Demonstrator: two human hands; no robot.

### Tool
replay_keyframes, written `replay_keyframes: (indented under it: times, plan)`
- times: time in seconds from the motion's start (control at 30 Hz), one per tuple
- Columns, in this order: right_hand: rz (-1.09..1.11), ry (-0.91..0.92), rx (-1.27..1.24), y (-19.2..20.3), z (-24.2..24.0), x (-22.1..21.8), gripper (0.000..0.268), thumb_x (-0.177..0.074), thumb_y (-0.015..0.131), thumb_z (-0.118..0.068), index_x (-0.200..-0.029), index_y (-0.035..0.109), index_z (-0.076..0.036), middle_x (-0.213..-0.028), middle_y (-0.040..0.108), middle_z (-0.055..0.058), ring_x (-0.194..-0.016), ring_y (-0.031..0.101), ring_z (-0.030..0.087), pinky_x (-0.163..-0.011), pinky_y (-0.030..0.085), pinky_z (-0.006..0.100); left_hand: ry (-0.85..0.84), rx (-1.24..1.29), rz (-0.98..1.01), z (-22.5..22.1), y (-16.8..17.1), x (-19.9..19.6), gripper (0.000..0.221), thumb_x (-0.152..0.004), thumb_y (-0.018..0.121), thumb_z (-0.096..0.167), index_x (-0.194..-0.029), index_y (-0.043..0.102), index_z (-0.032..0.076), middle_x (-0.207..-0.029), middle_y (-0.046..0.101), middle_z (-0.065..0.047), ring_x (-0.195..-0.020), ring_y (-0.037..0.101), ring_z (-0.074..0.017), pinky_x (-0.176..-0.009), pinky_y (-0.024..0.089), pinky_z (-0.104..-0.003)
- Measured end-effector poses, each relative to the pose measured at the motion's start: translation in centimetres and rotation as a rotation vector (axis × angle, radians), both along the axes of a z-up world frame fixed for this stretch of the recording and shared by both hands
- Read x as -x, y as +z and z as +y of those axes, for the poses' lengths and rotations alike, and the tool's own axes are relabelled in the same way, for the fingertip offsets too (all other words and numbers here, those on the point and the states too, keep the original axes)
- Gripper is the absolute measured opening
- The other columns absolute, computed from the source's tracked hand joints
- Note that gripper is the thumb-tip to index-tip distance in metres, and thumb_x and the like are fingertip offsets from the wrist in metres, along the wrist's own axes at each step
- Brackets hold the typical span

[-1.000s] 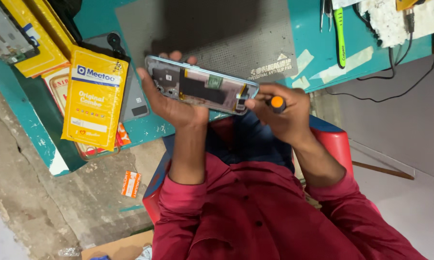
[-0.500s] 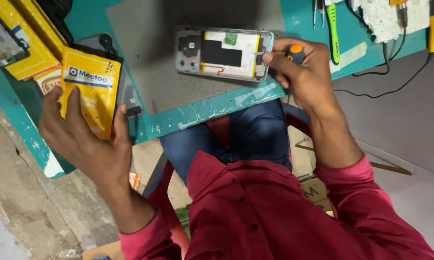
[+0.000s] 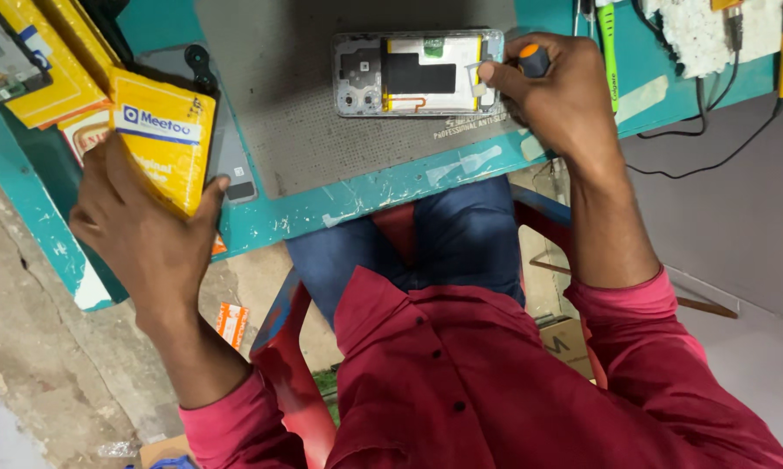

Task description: The person uses a screwdriver to remove screws from a disassembled smartphone placed on a workbench. They handle a yellow box and other small items on the table while working on the phone.

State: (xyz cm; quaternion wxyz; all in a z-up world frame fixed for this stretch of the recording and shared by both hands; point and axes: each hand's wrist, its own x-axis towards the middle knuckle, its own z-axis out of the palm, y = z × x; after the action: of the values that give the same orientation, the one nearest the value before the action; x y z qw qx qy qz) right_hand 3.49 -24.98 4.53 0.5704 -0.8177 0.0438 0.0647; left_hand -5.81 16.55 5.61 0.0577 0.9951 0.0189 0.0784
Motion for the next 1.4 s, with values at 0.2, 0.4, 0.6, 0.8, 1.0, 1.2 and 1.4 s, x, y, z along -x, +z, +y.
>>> replay_keyframes:
  times: [0.2, 0.4, 0.6, 0.8, 1.0, 1.2, 1.4]
  plan:
    - [0.025, 0.031, 0.058, 0.4, -0.3, -0.1, 0.015, -0.103, 0.081, -0.006, -0.099, 0.071, 0.005, -0.071, 0.06, 0.002, -0.058, 0.052, 0.005, -0.05, 0.036, 0.022, 0.038, 0.141, -0.026, 0.8, -0.2, -0.2, 0.105, -0.084, 0.099, 0.034, -0.158, 0.033, 0.0, -0.152, 0.048, -0.021, -0.145, 0.044, -0.0426, -0.118, 0.034, -0.054]
    - [-0.044, 0.023, 0.014, 0.3, -0.4, 0.1, 0.01, -0.101, 0.081, 0.002, -0.102, 0.072, 0.007, -0.075, 0.064, 0.003, -0.061, 0.057, 0.006, -0.051, 0.038, 0.021, 0.033, 0.212, -0.049, 1.0, 0.2, 0.7, 0.103, -0.087, 0.1, 0.029, -0.16, 0.031, 0.002, -0.155, 0.047, -0.021, -0.147, 0.045, -0.0406, -0.121, 0.034, -0.052]
    - [-0.093, 0.029, 0.091, 0.8, -0.3, 0.2, 0.009, -0.098, 0.079, 0.004, -0.105, 0.075, 0.007, -0.079, 0.069, 0.007, -0.063, 0.063, 0.008, -0.053, 0.045, 0.023, -0.039, 0.344, -0.137, 0.0, 1.3, 1.4, 0.1, -0.087, 0.096, 0.023, -0.162, 0.031, 0.006, -0.158, 0.043, -0.019, -0.148, 0.043, -0.0376, -0.126, 0.037, -0.048]
    - [-0.357, 0.108, 0.507, 2.2, 0.8, 0.8, 0.022, -0.095, 0.082, 0.001, -0.115, 0.076, 0.007, -0.083, 0.074, 0.017, -0.067, 0.073, 0.018, -0.058, 0.054, 0.029, -0.163, 0.487, -0.23, -1.7, 1.5, 2.1, 0.101, -0.094, 0.098, 0.028, -0.164, 0.028, 0.008, -0.159, 0.037, -0.019, -0.152, 0.04, -0.0361, -0.126, 0.034, -0.044]
    - [-0.543, 0.189, 0.632, 2.1, 1.4, 1.1, 0.03, -0.09, 0.081, 0.003, -0.12, 0.077, 0.004, -0.088, 0.073, 0.02, -0.072, 0.073, 0.029, -0.065, 0.055, 0.035, -0.233, 0.601, -0.323, -4.3, -0.7, 2.4, 0.107, -0.089, 0.101, 0.024, -0.163, 0.025, 0.007, -0.158, 0.037, -0.018, -0.15, 0.039, -0.0354, -0.124, 0.033, -0.043]
    - [-0.532, 0.295, 0.585, 1.8, 0.2, 0.8, 0.021, -0.096, 0.082, -0.001, -0.115, 0.074, 0.003, -0.106, 0.074, 0.02, -0.086, 0.074, 0.031, -0.077, 0.058, 0.037, -0.285, 0.726, -0.4, -6.6, -2.8, 2.3, 0.119, -0.087, 0.101, 0.037, -0.168, 0.018, 0.013, -0.155, 0.034, -0.013, -0.144, 0.045, -0.0278, -0.118, 0.044, -0.038]
    - [-0.35, 0.342, 0.576, 3.5, 0.1, 0.6, 0.037, -0.086, 0.088, -0.01, -0.119, 0.074, -0.001, -0.106, 0.072, 0.019, -0.081, 0.07, 0.032, -0.073, 0.055, 0.039, -0.305, 0.799, -0.432, -7.6, -3.4, 2.4, 0.118, -0.086, 0.1, 0.038, -0.168, 0.018, 0.018, -0.151, 0.033, -0.009, -0.14, 0.048, -0.0247, -0.113, 0.048, -0.036]
